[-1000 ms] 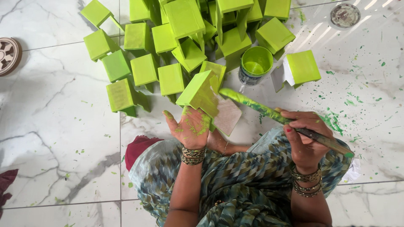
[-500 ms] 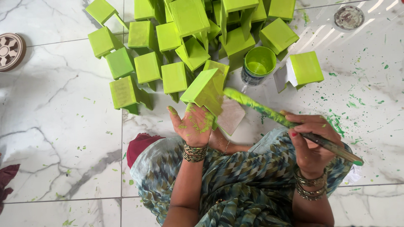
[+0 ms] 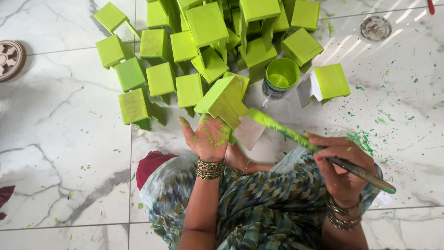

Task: The person sits on the floor painting small wooden letter-shaped cutouts green. They hold each cutout in one hand, apply green paint with a brush, dip the brush into a paint cup, turn the cutout to coat other sides, and place finished pieces with a pile of painted cutouts.

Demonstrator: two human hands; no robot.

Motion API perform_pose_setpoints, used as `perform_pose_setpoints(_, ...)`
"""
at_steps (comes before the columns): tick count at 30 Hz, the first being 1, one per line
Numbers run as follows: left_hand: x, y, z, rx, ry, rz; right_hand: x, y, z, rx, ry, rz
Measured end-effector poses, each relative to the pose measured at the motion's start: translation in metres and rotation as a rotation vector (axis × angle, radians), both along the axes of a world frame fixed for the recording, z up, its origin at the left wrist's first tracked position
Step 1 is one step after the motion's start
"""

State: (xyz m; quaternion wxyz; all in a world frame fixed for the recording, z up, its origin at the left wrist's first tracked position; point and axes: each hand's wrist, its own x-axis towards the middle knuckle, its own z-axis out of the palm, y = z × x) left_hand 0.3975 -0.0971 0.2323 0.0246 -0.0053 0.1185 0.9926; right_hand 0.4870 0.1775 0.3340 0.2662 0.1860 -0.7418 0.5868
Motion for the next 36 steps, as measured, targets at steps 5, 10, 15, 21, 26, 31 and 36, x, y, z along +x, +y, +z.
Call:
perform_pose_setpoints(5,0.005,0.002,-0.012,0.098,0.010,-0.027,-0.020,-0.023,-0.020,-0.187,0.132,-0.076)
perform_pose_setpoints(10,0.007,0.002,-0.021,0.150,0.028,-0.056,-0.024,-0.029,-0.025,-0.130,0.101,-0.093)
perform_pose_setpoints(15,0.006,0.001,-0.014,0.044,-0.105,-0.001,-0.015,-0.024,-0.020,-0.132,0.076,-0.115)
perform_pose_setpoints(21,0.006,0.004,-0.015,0.130,0.022,-0.098,-0.032,-0.035,-0.024,-0.274,0.190,-0.145)
perform_pose_setpoints(26,0.004,0.003,-0.021,0.120,-0.075,-0.047,-0.022,-0.036,-0.021,-0.137,0.101,-0.128)
perform_pose_setpoints(31,0.004,0.003,-0.023,0.108,-0.013,-0.066,-0.019,-0.031,-0.025,-0.296,0.228,-0.117)
perform_pose_setpoints(36,0.008,0.008,-0.021,0.053,-0.025,-0.062,-0.021,-0.034,-0.035,-0.207,0.159,-0.147)
